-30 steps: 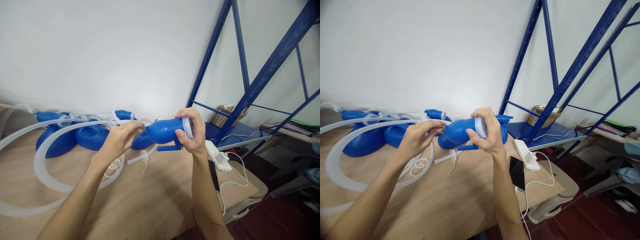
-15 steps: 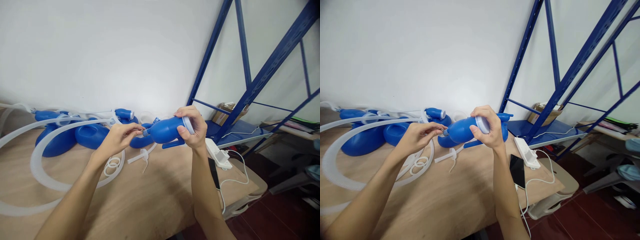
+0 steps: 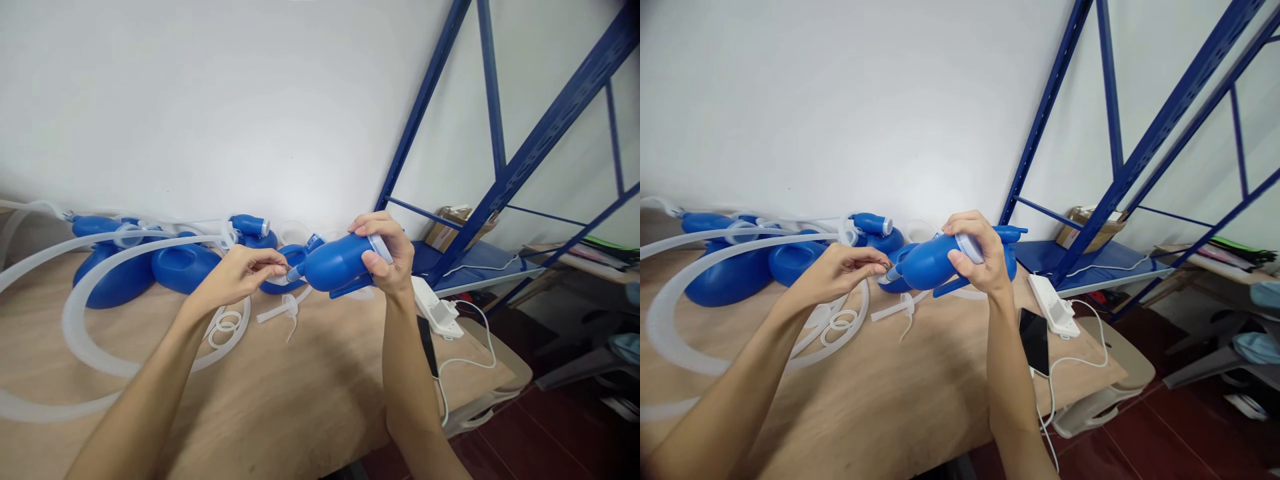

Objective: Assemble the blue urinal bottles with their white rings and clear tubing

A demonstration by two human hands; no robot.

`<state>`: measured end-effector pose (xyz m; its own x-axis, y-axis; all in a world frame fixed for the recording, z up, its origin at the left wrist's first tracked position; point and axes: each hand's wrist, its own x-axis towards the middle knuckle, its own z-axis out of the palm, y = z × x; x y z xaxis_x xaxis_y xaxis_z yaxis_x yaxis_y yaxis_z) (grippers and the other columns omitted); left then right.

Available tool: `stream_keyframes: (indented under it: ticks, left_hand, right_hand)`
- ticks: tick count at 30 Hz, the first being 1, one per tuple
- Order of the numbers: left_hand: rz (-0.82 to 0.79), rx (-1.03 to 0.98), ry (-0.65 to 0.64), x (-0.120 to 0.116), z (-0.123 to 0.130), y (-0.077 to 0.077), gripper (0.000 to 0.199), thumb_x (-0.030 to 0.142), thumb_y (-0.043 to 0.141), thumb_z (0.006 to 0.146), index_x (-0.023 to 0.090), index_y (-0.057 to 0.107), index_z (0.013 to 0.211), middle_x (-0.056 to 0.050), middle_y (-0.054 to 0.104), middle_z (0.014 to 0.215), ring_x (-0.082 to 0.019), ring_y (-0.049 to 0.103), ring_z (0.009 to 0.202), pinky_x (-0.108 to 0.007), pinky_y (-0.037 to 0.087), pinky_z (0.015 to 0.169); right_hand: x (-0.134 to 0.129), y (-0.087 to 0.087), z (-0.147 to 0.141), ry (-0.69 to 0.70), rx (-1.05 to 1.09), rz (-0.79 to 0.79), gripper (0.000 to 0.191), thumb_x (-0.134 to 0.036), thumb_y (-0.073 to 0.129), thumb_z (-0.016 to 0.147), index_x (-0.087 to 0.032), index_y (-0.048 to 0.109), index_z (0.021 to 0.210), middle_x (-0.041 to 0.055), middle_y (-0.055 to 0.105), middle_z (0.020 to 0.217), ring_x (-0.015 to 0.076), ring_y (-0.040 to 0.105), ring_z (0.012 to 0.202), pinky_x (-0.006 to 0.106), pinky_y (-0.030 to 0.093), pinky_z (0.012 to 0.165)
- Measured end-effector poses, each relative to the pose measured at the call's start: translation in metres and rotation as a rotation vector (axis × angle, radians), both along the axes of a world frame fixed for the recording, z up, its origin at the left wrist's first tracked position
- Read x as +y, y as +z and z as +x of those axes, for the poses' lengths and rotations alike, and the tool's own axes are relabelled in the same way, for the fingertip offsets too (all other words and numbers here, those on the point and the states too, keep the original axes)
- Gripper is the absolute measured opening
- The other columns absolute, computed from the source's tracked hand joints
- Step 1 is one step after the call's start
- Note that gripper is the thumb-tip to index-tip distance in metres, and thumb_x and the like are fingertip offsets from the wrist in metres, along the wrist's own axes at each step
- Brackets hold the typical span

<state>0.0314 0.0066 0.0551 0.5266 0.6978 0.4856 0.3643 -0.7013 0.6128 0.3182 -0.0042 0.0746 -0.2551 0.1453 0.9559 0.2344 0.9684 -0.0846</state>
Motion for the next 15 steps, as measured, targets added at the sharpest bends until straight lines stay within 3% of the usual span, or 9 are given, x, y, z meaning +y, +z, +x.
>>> stream_keyframes:
  ticks: [4,7,12,15]
  left_hand:
    - [-0.087,0.018,-0.033,-0.01,0.003,0.008,0.032,0.047,0.063,0.096,0.022,0.075,0.113,-0.006,0.081,0.113,-0.025,0.076,0.103,-0.033,0.06,0.089]
    - [-0.014,0.025,0.002,-0.02,0.01,0.014,0.045,0.054,0.069,0.091,0.023,0.071,0.124,-0.007,0.078,0.122,-0.027,0.073,0.109,-0.037,0.059,0.094]
    - [0.092,0.009,0.029,-0.023,0.018,0.013,0.039,0.055,0.061,0.096,0.02,0.072,0.107,-0.004,0.074,0.096,-0.02,0.067,0.081,-0.03,0.053,0.071]
    - [0.092,0.029,0.053,-0.022,0.019,0.006,0.035,0.053,0.06,0.097,0.02,0.069,0.097,0.0,0.071,0.081,-0.016,0.061,0.067,-0.026,0.044,0.06]
  right_hand:
    - [-0.001,0.0,-0.001,-0.06,0.027,-0.001,0.022,-0.03,0.066,0.093,-0.029,0.069,0.114,0.0027,0.069,0.104,0.022,0.066,0.098,0.041,0.055,0.087]
    - [-0.004,0.001,-0.006,-0.088,0.059,0.004,0.021,-0.029,0.066,0.092,-0.029,0.067,0.113,0.0026,0.067,0.103,0.0225,0.065,0.097,0.042,0.056,0.086]
    - [-0.013,0.002,-0.019,0.014,0.084,-0.077,0.035,-0.028,0.082,0.08,-0.028,0.06,0.108,0.0031,0.066,0.109,0.025,0.07,0.101,0.049,0.058,0.095]
    - [-0.016,0.001,-0.022,0.041,0.107,-0.154,0.045,-0.028,0.088,0.075,-0.028,0.057,0.107,0.0018,0.066,0.106,0.0225,0.07,0.094,0.045,0.06,0.088]
